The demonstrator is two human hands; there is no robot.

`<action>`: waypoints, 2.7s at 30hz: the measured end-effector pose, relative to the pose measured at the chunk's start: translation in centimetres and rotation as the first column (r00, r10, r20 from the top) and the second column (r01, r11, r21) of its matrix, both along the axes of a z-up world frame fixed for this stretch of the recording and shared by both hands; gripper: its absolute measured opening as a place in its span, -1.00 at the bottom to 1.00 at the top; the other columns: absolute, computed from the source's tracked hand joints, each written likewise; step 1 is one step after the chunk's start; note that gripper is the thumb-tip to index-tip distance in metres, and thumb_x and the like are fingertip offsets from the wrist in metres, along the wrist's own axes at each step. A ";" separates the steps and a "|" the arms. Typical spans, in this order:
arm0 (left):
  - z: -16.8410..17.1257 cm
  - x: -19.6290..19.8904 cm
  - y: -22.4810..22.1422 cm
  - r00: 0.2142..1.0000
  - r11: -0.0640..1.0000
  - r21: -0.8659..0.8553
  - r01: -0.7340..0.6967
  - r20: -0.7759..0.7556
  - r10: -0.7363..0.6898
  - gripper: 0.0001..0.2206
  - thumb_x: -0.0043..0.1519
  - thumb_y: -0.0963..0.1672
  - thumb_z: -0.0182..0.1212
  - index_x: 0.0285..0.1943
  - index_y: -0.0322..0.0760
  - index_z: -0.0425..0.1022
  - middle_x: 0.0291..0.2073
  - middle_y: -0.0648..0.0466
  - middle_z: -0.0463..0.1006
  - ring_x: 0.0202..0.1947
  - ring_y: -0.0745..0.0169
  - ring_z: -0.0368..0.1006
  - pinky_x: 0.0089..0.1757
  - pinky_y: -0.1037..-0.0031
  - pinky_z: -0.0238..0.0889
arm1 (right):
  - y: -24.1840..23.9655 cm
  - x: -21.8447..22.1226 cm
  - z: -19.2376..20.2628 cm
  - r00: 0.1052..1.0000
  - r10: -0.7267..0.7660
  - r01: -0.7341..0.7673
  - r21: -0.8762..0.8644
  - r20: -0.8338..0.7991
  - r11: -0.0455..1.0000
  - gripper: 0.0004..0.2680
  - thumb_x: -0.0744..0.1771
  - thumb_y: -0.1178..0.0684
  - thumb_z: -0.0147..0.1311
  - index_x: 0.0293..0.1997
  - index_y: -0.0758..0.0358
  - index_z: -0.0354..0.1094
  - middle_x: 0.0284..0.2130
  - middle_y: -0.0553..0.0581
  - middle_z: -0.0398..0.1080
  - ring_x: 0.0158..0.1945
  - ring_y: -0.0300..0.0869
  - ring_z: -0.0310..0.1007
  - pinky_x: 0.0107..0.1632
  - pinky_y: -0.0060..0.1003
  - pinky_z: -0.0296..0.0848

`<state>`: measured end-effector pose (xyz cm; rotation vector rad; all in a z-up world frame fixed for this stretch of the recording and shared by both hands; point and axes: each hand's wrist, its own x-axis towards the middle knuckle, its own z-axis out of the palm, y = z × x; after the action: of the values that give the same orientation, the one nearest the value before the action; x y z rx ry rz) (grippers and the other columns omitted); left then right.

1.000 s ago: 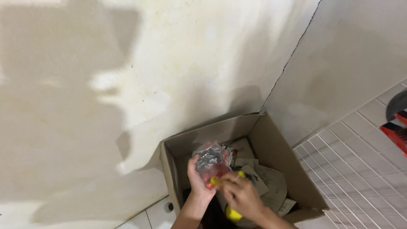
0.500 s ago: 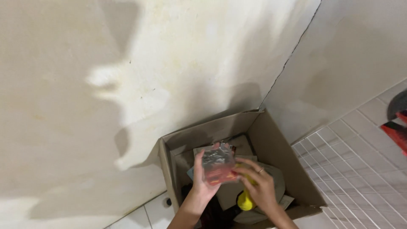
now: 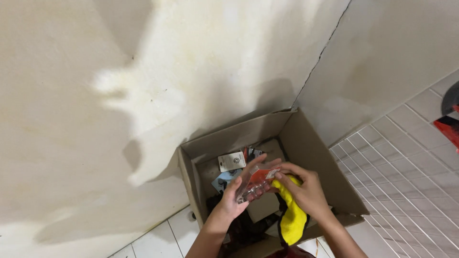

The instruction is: The recorder takes packaged motorcycle parts out of a box, wipes them with a yellow cloth, and hangs them on a wire display rack.

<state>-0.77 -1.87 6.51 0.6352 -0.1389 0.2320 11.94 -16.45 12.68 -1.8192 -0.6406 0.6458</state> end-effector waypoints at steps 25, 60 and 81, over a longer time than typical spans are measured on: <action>0.5 0.8 -0.8 0.985 0.946 -0.290 -0.147 -0.127 0.114 -0.35 0.33 -0.04 0.03 0.65 0.02 -0.07 0.33 -0.10 0.36 0.23 0.04 0.37 0.13 0.24 0.29 | 3.2 -0.4 2.8 0.769 0.017 -0.102 0.097 0.639 0.990 -0.82 0.21 0.17 0.29 -0.14 0.21 0.57 -0.16 0.04 0.61 -0.23 -0.20 0.60 -0.15 -0.35 0.53; -0.7 0.8 0.3 0.921 0.841 -0.476 -0.257 -0.383 0.064 -0.32 0.25 0.22 -0.22 0.41 -0.17 0.27 0.33 -0.14 0.39 0.16 -0.44 0.40 0.02 0.00 0.29 | 1.7 -5.5 -1.6 0.773 0.218 -0.310 0.055 0.596 0.949 -0.73 0.18 0.22 0.23 -0.05 0.18 0.55 -0.22 0.06 0.60 -0.35 -0.22 0.56 -0.28 -0.35 0.53; -0.3 1.1 0.8 0.791 0.768 -0.494 -0.408 -0.612 0.026 -0.30 0.09 0.16 0.22 0.30 -0.35 0.49 0.14 -0.27 0.55 -0.05 -0.15 0.53 -0.02 0.19 0.41 | 3.4 -1.7 0.4 0.739 0.312 -0.369 -0.029 0.597 0.929 -0.79 0.31 0.19 0.15 0.06 0.16 0.44 -0.21 0.24 0.54 -0.12 0.17 0.57 -0.05 -0.03 0.52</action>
<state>0.32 -1.06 6.20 0.0412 0.6022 0.2944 10.28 -13.02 13.08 -1.8269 -1.4345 0.2503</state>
